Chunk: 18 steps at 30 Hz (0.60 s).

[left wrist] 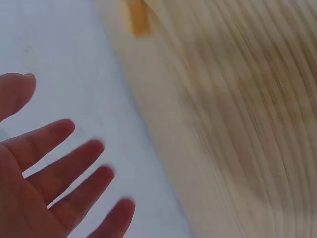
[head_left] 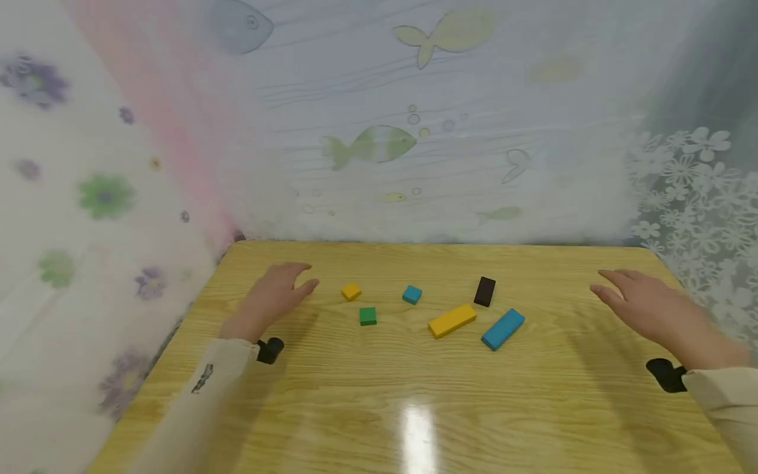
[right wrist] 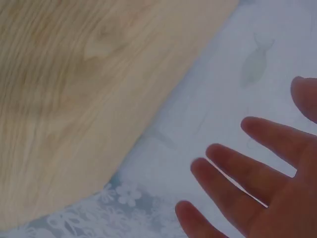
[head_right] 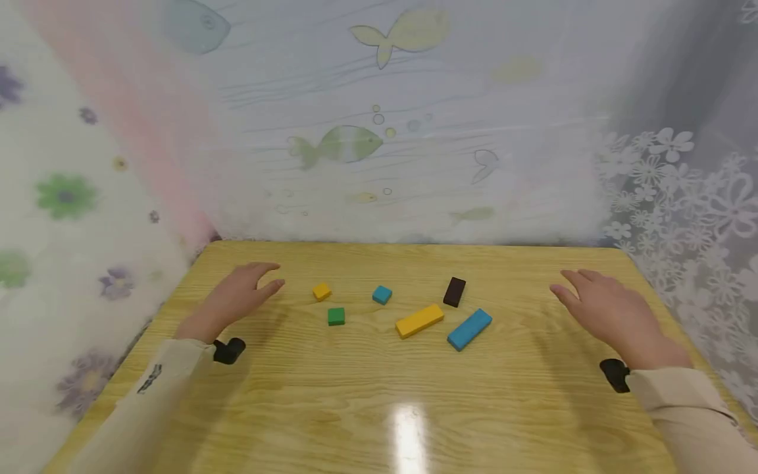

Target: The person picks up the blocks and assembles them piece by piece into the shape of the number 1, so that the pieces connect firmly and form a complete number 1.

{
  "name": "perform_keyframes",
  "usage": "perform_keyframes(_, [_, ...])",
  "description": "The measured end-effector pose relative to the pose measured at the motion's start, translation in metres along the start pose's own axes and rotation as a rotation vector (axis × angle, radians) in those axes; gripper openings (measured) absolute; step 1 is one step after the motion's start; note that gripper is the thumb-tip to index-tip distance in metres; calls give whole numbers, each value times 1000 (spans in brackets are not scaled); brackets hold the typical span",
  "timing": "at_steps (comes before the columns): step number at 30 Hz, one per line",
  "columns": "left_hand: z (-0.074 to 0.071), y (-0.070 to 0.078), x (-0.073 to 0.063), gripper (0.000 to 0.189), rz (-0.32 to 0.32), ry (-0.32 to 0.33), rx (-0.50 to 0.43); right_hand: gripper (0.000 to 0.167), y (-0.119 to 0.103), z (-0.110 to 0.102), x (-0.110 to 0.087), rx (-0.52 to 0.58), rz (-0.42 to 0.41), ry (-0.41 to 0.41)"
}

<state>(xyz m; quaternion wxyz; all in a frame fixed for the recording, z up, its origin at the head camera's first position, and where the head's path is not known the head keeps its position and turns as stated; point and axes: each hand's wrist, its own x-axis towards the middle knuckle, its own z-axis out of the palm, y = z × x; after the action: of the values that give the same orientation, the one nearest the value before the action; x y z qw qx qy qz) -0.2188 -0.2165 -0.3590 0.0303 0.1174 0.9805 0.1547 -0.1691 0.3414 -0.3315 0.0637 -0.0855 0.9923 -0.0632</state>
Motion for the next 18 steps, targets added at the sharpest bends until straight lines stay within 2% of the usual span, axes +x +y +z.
perform_keyframes(5, [20, 40, 1, 58, 74, 10, -169, 69, -9, 11, 0, 101, -10, 14])
perform_keyframes(9, [40, 67, 1, 50, 101, -22, -261, 65, -21, 24, 0, 196, -12, 42])
perform_keyframes(15, [66, 89, 4, 43, 76, -92, -482, 64, -37, 44, 4, 419, -6, 39])
perform_keyframes(18, [79, 101, 6, 43, 84, -114, -553, 66, -45, 54, 6, 530, 0, 36])
